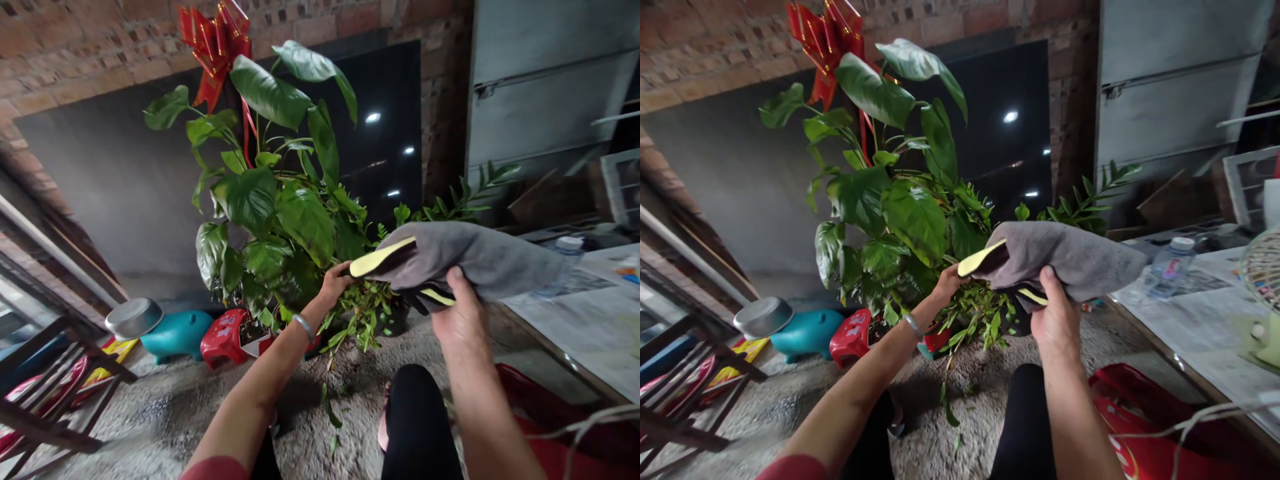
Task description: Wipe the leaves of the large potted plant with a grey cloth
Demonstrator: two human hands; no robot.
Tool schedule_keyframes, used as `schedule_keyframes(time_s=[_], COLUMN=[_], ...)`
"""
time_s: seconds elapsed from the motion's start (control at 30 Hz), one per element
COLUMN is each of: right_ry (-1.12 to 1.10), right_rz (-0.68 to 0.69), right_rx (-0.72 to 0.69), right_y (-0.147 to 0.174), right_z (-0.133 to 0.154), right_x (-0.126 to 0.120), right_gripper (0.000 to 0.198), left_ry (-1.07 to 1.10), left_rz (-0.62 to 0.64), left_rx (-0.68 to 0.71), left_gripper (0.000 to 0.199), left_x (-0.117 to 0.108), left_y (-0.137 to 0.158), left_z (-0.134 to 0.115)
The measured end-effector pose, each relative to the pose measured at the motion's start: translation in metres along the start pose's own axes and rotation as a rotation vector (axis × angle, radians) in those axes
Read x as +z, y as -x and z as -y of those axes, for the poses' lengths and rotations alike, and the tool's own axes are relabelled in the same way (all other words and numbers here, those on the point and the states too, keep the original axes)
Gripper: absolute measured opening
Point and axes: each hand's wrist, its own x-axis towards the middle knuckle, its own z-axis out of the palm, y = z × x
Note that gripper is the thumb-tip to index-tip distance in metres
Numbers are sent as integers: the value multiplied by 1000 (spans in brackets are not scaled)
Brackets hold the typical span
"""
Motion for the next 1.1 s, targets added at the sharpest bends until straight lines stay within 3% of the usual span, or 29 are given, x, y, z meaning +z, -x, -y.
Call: schedule_keyframes(time_s=[0.07,0.13,0.23,0.33,0.4,0.47,0.53,0.6,0.67,0.77,0.87,0.93,1.0,1.1], right_ry=[-48,-95,-187,-213,-115,2,48,15,-58,-175,-140,-38,52,98], right_rz=[-9,-8,41,87,65,-33,-203,-330,-316,-141,-10,15,-33,-192], right_rx=[-14,-7,18,106,240,336,304,182,62,-37,81,267,381,294], right_y=[-3,-5,-11,-17,-18,-18,-21,-30,-40,-45,-28,-10,4,6], right_z=[1,-1,-11,-32,-52,-67,-71,-62,-46,-30,-44,-64,-79,-76], right_x=[14,30,59,79,71,47,17,0,5,45,71,60,31,-4], right_gripper=[53,54,53,48,43,39,37,36,38,43,41,39,39,41], left_ry=[25,16,-3,-14,-39,-67,-63,-31,11,53,64,72,73,54], left_rz=[-23,-26,13,63,88,89,64,35,34,62,78,73,62,62], left_rx=[-3,-20,-10,-7,22,42,21,-15,-37,-37,-10,5,-3,-40], left_gripper=[35,44,64,68,58,49,52,60,63,64,60,55,57,63], left_x=[16,20,8,-15,-31,-46,-60,-68,-70,-63,-58,-60,-65,-71], left_y=[-9,-8,6,21,28,34,40,44,47,48,47,48,50,52], left_z=[-2,-5,-10,-18,-23,-26,-27,-27,-27,-28,-29,-29,-29,-28])
